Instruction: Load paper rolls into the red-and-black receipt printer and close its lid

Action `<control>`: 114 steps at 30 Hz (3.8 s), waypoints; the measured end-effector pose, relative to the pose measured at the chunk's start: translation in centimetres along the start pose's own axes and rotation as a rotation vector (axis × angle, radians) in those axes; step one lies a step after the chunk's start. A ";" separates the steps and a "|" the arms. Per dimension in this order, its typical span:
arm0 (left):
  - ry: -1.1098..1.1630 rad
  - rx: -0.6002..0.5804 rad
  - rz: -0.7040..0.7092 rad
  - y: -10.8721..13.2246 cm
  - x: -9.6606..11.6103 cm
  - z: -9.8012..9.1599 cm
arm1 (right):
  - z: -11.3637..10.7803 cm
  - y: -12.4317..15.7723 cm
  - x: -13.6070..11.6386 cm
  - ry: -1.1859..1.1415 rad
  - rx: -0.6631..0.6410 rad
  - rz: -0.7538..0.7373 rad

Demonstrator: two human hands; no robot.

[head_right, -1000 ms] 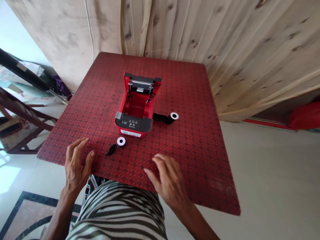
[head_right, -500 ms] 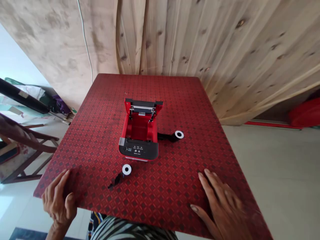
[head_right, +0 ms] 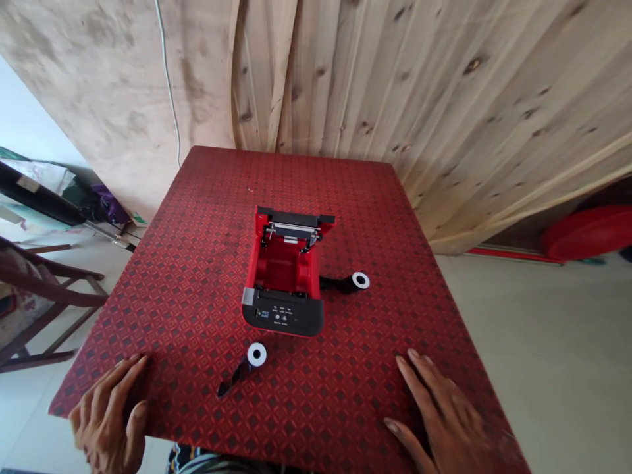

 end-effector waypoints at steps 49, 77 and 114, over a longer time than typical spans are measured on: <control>0.025 0.185 0.108 3.6 -0.7 2.0 | 1.9 -0.6 -1.0 -0.142 0.282 -0.001; 0.300 0.103 0.008 -2.8 2.1 -2.0 | -3.6 -7.5 -9.3 -0.811 0.233 0.092; 0.591 -0.019 0.407 -13.1 11.4 5.7 | -5.6 -17.3 -2.1 -1.110 0.538 0.444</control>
Point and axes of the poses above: each hand's wrist, its own y-axis away from the middle knuckle, its own z-axis out of the palm, x = y × z, the point moved 3 cm from there along -y, towards the middle knuckle, and after that the axes turned 3 degrees about y, right-handed, at the moved point
